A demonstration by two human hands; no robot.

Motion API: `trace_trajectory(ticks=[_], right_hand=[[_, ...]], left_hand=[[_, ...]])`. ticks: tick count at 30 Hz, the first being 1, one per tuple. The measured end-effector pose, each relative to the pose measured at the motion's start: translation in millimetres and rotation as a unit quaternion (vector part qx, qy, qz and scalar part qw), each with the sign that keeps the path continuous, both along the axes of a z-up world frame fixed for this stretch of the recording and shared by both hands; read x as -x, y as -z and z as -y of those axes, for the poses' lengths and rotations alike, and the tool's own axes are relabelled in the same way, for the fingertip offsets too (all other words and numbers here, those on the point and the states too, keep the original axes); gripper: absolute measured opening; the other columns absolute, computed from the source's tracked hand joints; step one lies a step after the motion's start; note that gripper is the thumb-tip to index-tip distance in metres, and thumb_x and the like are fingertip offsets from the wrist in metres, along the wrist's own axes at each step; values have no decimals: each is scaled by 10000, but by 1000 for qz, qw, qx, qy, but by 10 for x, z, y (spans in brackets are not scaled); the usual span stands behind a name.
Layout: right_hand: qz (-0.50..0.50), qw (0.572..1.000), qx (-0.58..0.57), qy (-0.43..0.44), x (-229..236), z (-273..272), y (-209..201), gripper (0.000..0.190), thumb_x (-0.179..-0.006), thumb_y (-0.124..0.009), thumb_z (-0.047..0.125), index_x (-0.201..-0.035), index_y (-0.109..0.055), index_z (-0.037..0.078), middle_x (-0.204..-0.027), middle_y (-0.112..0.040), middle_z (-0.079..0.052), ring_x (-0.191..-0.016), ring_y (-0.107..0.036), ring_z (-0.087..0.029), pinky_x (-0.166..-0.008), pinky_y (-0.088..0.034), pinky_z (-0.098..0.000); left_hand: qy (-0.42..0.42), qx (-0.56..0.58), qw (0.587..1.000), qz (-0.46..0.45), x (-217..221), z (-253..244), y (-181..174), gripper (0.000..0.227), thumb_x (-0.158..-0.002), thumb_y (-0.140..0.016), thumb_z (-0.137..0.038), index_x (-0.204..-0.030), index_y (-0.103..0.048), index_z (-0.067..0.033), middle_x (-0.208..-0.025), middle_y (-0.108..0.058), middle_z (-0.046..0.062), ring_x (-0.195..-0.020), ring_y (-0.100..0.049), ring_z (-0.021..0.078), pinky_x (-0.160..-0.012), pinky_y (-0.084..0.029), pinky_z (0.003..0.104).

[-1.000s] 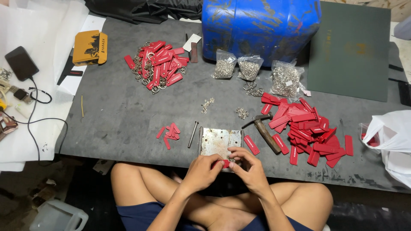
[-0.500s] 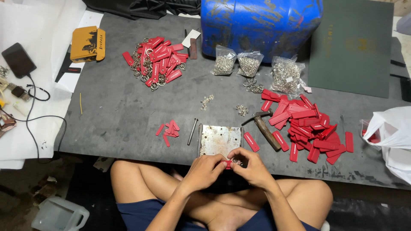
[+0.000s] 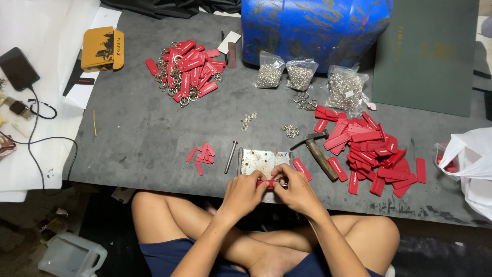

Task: Assembling red leather tags by attaching metal rings using a jig and hammer

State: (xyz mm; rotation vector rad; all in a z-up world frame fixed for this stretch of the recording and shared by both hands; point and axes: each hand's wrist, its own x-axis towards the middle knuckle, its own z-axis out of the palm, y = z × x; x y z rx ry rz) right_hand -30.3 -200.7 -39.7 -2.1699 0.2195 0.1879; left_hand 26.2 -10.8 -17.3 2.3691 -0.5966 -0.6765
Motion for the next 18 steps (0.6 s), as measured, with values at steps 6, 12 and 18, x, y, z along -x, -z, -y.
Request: trace_trajectory(ticks=[6, 12, 18], right_hand=[[14, 990, 133, -38, -43, -32, 108, 224, -804, -767, 200, -1014, -690, 195, -853, -743, -17, -976, -679, -269, -907, -502, -395], [-5, 987, 163, -15, -143, 33, 56, 122, -774, -808, 270, -864, -766, 198, -1064, -594, -49, -1146, -527, -304, -993, -446, -425], [-93, 976, 192, -34, -305, 72, -19, 89, -765, -802, 344, -804, -765, 273, -1049, -480, -7, -1100, -477, -281, -930, -403, -395]], left_hand=[[-1, -60, 994, 88, -10, 66, 134, 193, -954, -590, -340, -956, -683, -171, -826, -747, 117, -867, -745, 390, -718, -588, 504], [-36, -17, 996, 82, -28, 92, 103, 151, -918, -667, -333, -945, -692, -186, -941, -624, 19, -1042, -650, 277, -792, -602, 453], [-59, -40, 997, 27, -145, 170, 243, 143, -869, -681, -336, -869, -666, -193, -883, -608, 11, -1019, -641, 268, -790, -595, 471]])
